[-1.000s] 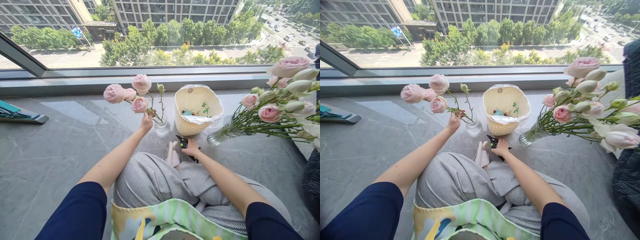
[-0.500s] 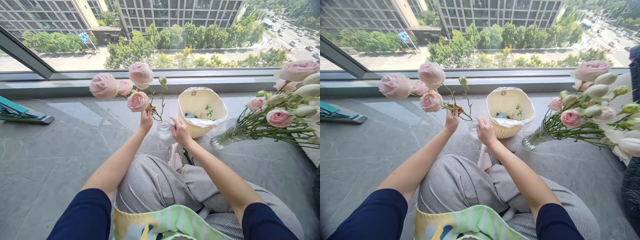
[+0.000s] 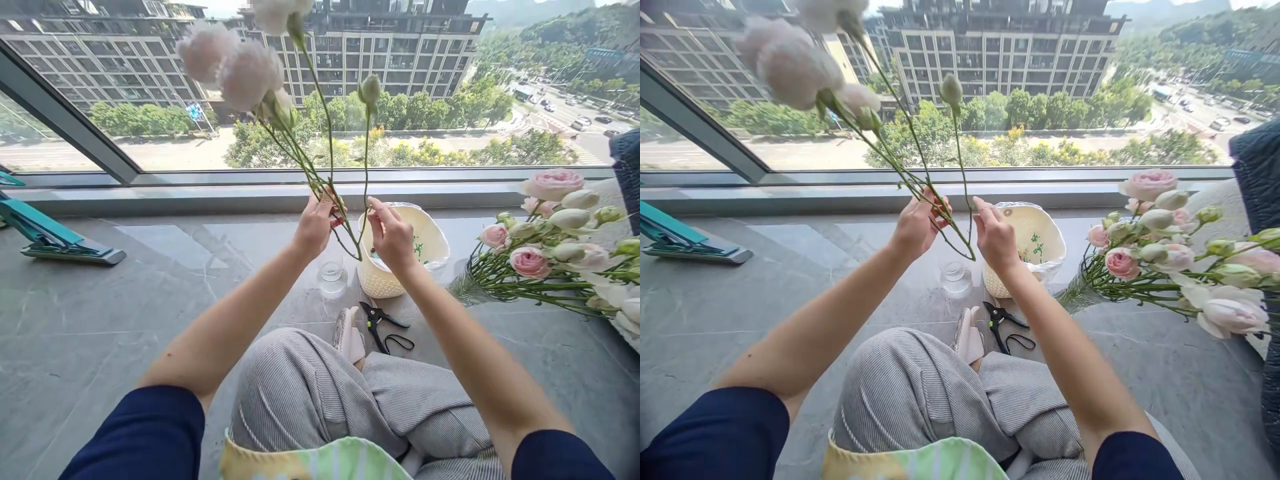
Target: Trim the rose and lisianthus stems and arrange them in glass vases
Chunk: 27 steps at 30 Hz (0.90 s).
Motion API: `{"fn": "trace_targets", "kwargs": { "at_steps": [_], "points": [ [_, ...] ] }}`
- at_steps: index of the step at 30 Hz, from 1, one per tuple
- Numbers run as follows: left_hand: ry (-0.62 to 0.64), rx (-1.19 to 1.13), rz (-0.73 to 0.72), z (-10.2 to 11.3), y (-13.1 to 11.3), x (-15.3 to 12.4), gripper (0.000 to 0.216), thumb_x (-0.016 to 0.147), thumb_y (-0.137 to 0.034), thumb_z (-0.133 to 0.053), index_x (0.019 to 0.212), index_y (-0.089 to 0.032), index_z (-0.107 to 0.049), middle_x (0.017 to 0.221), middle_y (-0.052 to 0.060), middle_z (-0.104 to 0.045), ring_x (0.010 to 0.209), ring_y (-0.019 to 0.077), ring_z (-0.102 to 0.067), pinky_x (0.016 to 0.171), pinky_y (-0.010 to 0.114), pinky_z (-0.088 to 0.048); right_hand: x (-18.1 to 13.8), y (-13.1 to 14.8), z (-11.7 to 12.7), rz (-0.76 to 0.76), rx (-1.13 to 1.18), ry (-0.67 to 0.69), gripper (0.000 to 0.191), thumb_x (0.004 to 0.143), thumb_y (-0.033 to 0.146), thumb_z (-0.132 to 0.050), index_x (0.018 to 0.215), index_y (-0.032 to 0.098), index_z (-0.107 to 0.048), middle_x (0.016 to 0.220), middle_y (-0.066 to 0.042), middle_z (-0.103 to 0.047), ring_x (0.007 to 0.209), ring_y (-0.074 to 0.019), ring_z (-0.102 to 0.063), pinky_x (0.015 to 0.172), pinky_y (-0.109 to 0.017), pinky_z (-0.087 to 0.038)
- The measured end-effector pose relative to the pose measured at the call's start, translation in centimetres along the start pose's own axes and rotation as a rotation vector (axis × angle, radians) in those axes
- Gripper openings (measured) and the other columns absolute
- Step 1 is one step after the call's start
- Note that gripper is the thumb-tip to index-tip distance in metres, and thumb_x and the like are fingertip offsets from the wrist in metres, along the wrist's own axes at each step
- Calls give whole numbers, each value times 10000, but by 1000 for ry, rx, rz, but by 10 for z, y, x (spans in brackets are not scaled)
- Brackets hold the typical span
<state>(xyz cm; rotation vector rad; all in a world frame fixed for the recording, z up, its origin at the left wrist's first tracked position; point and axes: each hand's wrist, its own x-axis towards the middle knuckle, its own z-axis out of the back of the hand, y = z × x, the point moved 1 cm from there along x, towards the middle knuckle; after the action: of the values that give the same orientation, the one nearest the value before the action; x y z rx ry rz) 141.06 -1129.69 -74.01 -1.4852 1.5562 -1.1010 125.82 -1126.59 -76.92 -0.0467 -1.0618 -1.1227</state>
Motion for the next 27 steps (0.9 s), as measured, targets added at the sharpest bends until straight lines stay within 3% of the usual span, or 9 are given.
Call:
{"fn": "trace_targets", "kwargs": {
  "at_steps": [5, 10, 15, 20, 27],
  "points": [
    [88, -49, 74, -55, -2, 13, 324, 861, -502, -560, 837, -186, -489, 755, -12, -545, 673, 102, -586, 635, 233, -478, 12, -13, 49, 5, -89, -99, 309, 953, 278, -406, 1173, 222, -616, 1099, -77, -684, 992, -198, -645, 879, -326, -514],
    [158, -94, 127, -87, 8, 15, 316, 879, -472, -546, 800, -172, -487, 752, -1, -541, 677, 108, -573, 669, 270, -496, 8, -29, 71, -104, -121, -161, 225, 927, 297, -477, 974, 212, -680, 903, -49, -718, 843, -181, -669, 793, -292, -509],
    [162, -76, 132, -94, 21, 15, 257, 886, -410, -558, 805, -179, -480, 766, -3, -533, 693, 108, -569, 686, 268, -489, -3, -42, 72, -260, -43, -214, 200, 891, 324, -533, 850, 206, -689, 731, -12, -713, 658, -159, -672, 688, -265, -504],
    [162, -78, 153, -92, 29, 16, 210, 884, -366, -565, 814, -185, -485, 792, -3, -536, 734, 118, -584, 750, 305, -507, -11, -52, 65, -420, 79, -272, 199, 857, 358, -564, 808, 200, -674, 629, 8, -692, 613, -163, -685, 651, -257, -505],
    [163, -160, 198, -95, 23, 14, 124, 916, -265, -491, 841, -168, -480, 897, 48, -605, 865, 177, -644, 846, 442, -522, -15, -65, 49, -531, 250, -390, 256, 854, 403, -530, 822, 175, -643, 669, 5, -684, 628, -141, -672, 691, -265, -522]
  ]
}}
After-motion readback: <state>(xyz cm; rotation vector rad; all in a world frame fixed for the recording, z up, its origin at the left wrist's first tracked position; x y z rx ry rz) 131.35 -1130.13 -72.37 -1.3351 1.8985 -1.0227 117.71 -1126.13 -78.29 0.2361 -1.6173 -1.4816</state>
